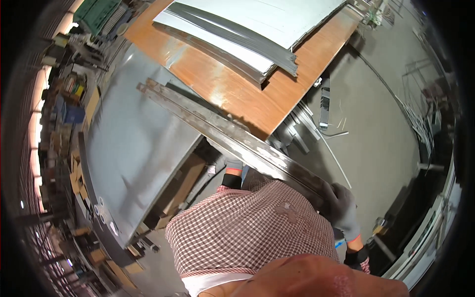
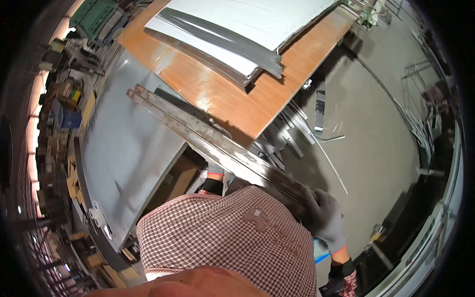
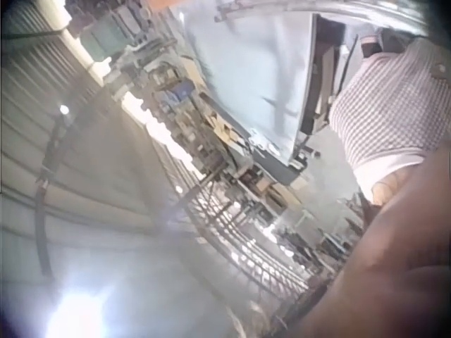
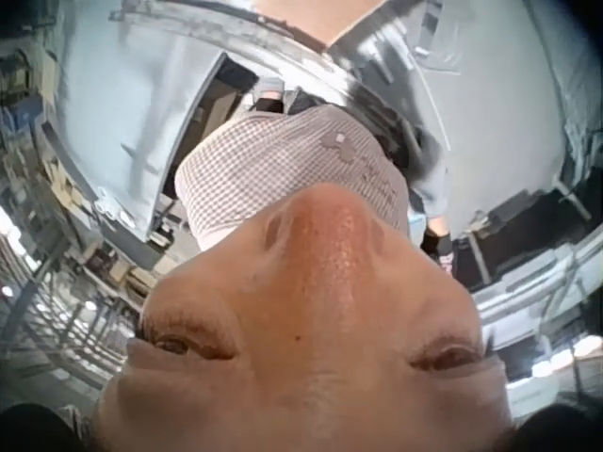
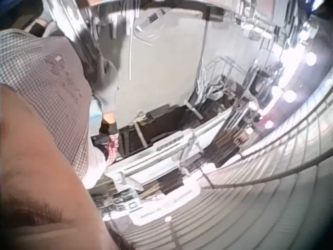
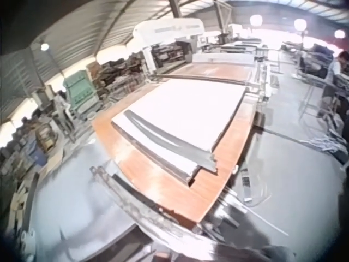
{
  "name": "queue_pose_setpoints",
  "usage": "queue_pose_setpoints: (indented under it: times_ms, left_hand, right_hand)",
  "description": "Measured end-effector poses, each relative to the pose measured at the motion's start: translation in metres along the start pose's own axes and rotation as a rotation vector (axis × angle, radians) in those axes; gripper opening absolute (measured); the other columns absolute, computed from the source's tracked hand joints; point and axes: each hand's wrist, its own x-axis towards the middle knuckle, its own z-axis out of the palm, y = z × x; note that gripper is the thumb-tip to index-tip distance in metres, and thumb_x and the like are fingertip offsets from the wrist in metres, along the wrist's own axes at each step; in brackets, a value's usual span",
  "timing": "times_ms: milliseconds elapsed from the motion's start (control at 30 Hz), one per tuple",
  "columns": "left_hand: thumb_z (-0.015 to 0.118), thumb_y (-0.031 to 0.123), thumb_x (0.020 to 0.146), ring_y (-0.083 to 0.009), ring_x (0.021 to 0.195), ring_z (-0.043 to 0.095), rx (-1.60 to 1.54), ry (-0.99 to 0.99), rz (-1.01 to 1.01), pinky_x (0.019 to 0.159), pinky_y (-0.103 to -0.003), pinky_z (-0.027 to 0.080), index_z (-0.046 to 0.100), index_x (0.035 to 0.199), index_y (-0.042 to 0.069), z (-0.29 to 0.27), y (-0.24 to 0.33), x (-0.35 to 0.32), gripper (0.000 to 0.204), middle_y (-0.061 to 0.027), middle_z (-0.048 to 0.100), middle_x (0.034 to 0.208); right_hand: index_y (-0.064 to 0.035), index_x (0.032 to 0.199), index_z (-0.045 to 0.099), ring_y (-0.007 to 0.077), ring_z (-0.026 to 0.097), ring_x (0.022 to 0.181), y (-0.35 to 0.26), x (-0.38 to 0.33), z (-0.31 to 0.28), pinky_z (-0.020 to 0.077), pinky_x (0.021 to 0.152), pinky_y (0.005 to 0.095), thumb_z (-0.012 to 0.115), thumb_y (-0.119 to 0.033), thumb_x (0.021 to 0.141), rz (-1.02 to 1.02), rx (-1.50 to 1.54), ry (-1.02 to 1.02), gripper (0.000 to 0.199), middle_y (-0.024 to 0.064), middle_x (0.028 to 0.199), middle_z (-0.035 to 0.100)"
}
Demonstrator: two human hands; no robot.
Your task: The recorder applies labels to dark boards and then moves large metal panels onto a stack.
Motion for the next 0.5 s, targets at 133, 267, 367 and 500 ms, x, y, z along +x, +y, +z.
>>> queue_pose_setpoints:
  times_ms: [133, 267, 367, 500]
  left_hand:
    - [0.032, 0.044, 0.096, -0.0216, 0.104, 0.049, -0.293, -0.179, -0.110, 0.095, -0.039, 0.039, 0.042, 0.133, 0.014, 0.037, -0.074, 0.005, 0.049, -0.0079, 0.051, 0.116]
    - [0.033, 0.028, 0.099, -0.0195, 0.091, 0.051, -0.299, -0.182, -0.083, 0.087, -0.037, 0.042, 0.045, 0.131, 0.015, 0.120, -0.122, 0.005, 0.038, -0.0052, 0.054, 0.098]
    - [0.034, 0.029, 0.098, -0.0186, 0.087, 0.049, -0.273, -0.214, -0.037, 0.086, -0.037, 0.042, 0.044, 0.131, 0.013, 0.159, -0.164, 0.018, 0.038, -0.0048, 0.052, 0.093]
    - [0.040, 0.030, 0.096, -0.0174, 0.082, 0.049, -0.242, -0.280, -0.006, 0.079, -0.034, 0.045, 0.034, 0.138, 0.016, 0.196, -0.233, 0.064, 0.044, -0.0044, 0.049, 0.091]
  right_hand:
    - [-0.0008, 0.122, 0.049, 0.0357, 0.056, 0.094, 0.077, -0.019, -0.027, 0.0452, 0.081, 0.0434, 0.073, -0.020, 0.064, -0.124, -0.116, 0.178, 0.067, 0.0200, 0.109, 0.053]
    - [0.0010, 0.129, 0.042, 0.0345, 0.053, 0.108, 0.145, -0.036, -0.057, 0.0423, 0.092, 0.0428, 0.070, -0.019, 0.071, -0.079, -0.063, 0.146, 0.067, 0.0204, 0.119, 0.052]
    - [-0.0055, 0.141, 0.028, 0.0328, 0.041, 0.124, 0.239, -0.063, -0.030, 0.0331, 0.105, 0.0436, 0.052, -0.032, 0.091, 0.601, 1.013, 0.255, 0.061, 0.0182, 0.135, 0.042]
    - [-0.0058, 0.141, 0.028, 0.0324, 0.040, 0.125, 0.322, -0.020, -0.025, 0.0335, 0.105, 0.0426, 0.047, -0.038, 0.093, 0.629, 1.518, 0.399, 0.061, 0.0191, 0.136, 0.040]
